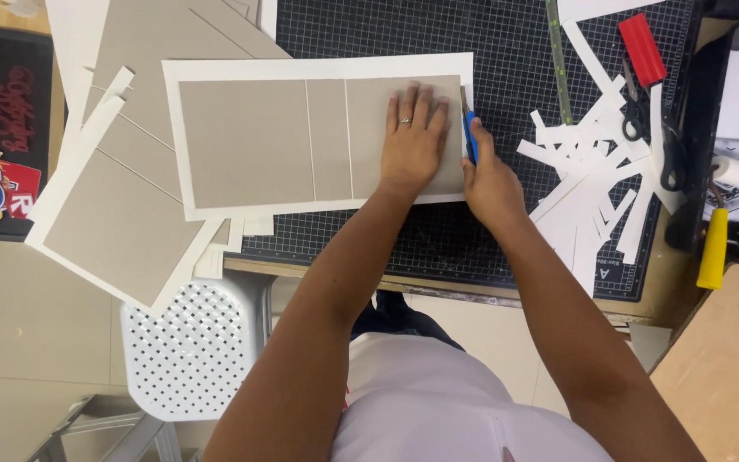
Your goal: Trimming excess paper from the edges of cardboard sheets using a utility knife on a cutting mat.
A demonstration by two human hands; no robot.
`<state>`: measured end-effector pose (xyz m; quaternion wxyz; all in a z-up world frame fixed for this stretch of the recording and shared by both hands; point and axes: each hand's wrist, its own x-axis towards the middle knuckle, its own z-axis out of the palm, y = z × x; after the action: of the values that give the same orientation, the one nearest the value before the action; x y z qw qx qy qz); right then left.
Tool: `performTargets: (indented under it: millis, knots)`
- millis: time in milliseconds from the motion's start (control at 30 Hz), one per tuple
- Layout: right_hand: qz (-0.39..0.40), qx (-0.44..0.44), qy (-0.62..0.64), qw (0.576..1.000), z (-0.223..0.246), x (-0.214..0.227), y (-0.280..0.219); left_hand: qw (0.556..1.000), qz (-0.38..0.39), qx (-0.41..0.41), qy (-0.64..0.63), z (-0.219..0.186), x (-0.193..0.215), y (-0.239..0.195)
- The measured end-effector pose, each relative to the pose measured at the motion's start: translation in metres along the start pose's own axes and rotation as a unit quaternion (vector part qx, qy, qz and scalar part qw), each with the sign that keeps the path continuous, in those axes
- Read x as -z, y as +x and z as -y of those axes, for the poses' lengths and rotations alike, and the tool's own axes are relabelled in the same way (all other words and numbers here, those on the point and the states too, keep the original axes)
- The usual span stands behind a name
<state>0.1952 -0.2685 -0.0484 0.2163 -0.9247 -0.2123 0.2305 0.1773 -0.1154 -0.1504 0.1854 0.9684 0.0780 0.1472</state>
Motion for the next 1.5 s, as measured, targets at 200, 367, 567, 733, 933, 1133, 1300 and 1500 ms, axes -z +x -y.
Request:
performTargets:
  millis: [200, 367, 567, 733, 933, 1133, 1300, 1500]
  knots:
    - [0.015, -0.02, -0.005, 1.0, -0.008, -0.01, -0.035, 1.0, 0.018, 0.006, 0.006, -0.001, 0.002, 0.001]
    - [0.004, 0.002, -0.001, 1.0, -0.021, -0.022, -0.067, 0.997, 0.068, 0.023, 0.0, -0.002, 0.004, 0.003]
    - [0.057, -0.056, -0.015, 0.997, -0.023, -0.025, -0.1, 0.996, 0.088, 0.029, -0.001, -0.004, 0.007, 0.004]
    - [0.07, -0.086, -0.033, 0.993, -0.026, -0.03, -0.117, 0.996, 0.089, 0.027, 0.01, -0.005, 0.009, 0.004]
    - [0.075, -0.081, -0.039, 0.993, -0.031, -0.034, -0.151, 0.999, 0.035, 0.008, 0.012, -0.004, 0.004, 0.0]
    - [0.103, -0.112, -0.048, 0.987, -0.025, -0.025, -0.167, 1.0, 0.025, 0.011, -0.014, -0.001, 0.004, 0.0]
    - [0.126, -0.154, -0.007, 0.98, 0.001, 0.022, -0.168, 0.986, -0.101, 0.004, -0.136, 0.002, 0.028, -0.028]
    - [-0.037, -0.009, 0.026, 0.999, -0.015, 0.013, -0.104, 0.938, -0.159, 0.17, -0.255, -0.018, 0.112, -0.145]
